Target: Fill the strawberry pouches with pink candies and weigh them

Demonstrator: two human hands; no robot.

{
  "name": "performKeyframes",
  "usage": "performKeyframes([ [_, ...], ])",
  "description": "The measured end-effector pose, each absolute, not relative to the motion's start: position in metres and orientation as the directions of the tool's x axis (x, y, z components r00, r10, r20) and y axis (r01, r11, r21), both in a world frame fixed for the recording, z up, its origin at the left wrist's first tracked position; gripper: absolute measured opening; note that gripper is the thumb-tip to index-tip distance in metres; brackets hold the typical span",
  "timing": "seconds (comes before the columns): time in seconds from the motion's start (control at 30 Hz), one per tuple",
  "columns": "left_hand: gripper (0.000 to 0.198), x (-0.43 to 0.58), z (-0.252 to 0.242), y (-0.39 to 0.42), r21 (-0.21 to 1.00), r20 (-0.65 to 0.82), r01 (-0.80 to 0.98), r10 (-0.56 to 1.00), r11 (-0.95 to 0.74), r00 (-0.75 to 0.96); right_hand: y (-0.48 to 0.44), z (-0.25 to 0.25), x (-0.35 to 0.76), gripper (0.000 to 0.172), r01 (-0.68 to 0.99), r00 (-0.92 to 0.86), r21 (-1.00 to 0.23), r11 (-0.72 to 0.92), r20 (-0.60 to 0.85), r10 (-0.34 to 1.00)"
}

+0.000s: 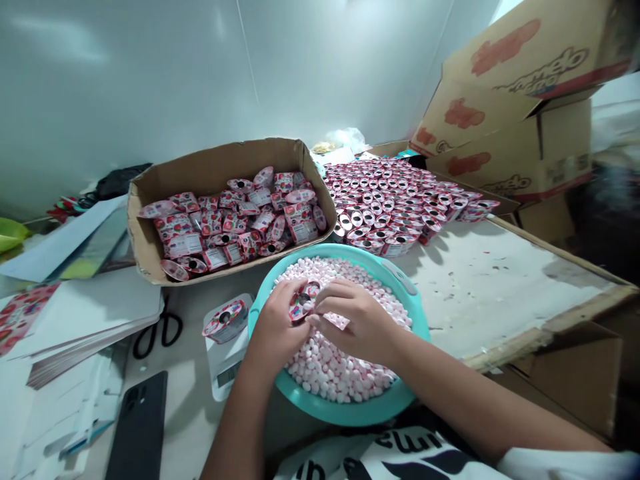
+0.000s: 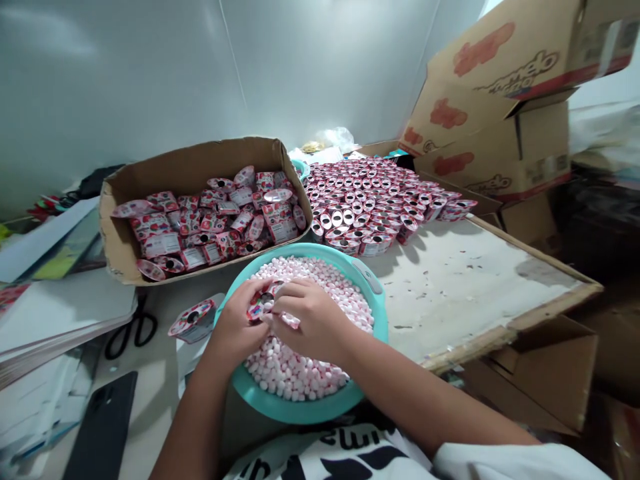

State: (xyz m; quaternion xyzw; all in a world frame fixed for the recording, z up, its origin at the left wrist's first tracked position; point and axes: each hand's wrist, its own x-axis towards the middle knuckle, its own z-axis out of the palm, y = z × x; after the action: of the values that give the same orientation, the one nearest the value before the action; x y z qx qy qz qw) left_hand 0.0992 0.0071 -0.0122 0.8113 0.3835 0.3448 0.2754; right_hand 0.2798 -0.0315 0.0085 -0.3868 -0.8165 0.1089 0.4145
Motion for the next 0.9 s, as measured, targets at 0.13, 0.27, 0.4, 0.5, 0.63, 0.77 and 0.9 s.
performKeyframes([
  [0.13,0.053,0.0991,-0.012,0.0076,0.726,0.346,0.424,0.82,-0.542,0.456,-0.0286,0.0057,0.2812,0.017,0.569,-0.353,-0.492,0.659,0.577,0.736],
  [0.27,0.054,0.0999,-0.0108,0.0064,0.714,0.338,0.449,0.826,-0.538,0.452,-0.0286,0.007,0.2818,0.012,0.58,-0.425,-0.452,0.678,0.543,0.724],
  [0.4,0.048,0.101,-0.0107,0.006,0.694,0.349,0.46,0.817,-0.554,0.459,-0.0297,0.0079,0.2836,0.028,0.658,-0.323,-0.455,0.6,0.55,0.771],
  [0.5,0.049,0.1012,-0.0117,0.0067,0.703,0.354,0.448,0.818,-0.553,0.453,-0.0278,0.0053,0.2847,0.016,0.666,-0.329,-0.457,0.59,0.53,0.782],
  [0.63,0.048,0.0999,-0.0115,0.0035,0.816,0.326,0.385,0.893,-0.432,0.31,-0.0247,0.0024,0.2859,0.022,0.666,-0.321,-0.464,0.584,0.529,0.786],
  [0.77,0.053,0.0984,-0.009,-0.0017,0.923,0.29,0.207,0.94,-0.324,0.179,-0.0233,0.0036,0.2885,0.039,0.577,-0.195,-0.613,0.54,0.538,0.82],
  [0.9,0.057,0.0989,-0.0077,0.0023,0.939,0.31,0.088,0.931,-0.331,0.195,-0.0233,0.0029,0.2878,0.051,0.456,-0.235,-0.747,0.483,0.422,0.875],
])
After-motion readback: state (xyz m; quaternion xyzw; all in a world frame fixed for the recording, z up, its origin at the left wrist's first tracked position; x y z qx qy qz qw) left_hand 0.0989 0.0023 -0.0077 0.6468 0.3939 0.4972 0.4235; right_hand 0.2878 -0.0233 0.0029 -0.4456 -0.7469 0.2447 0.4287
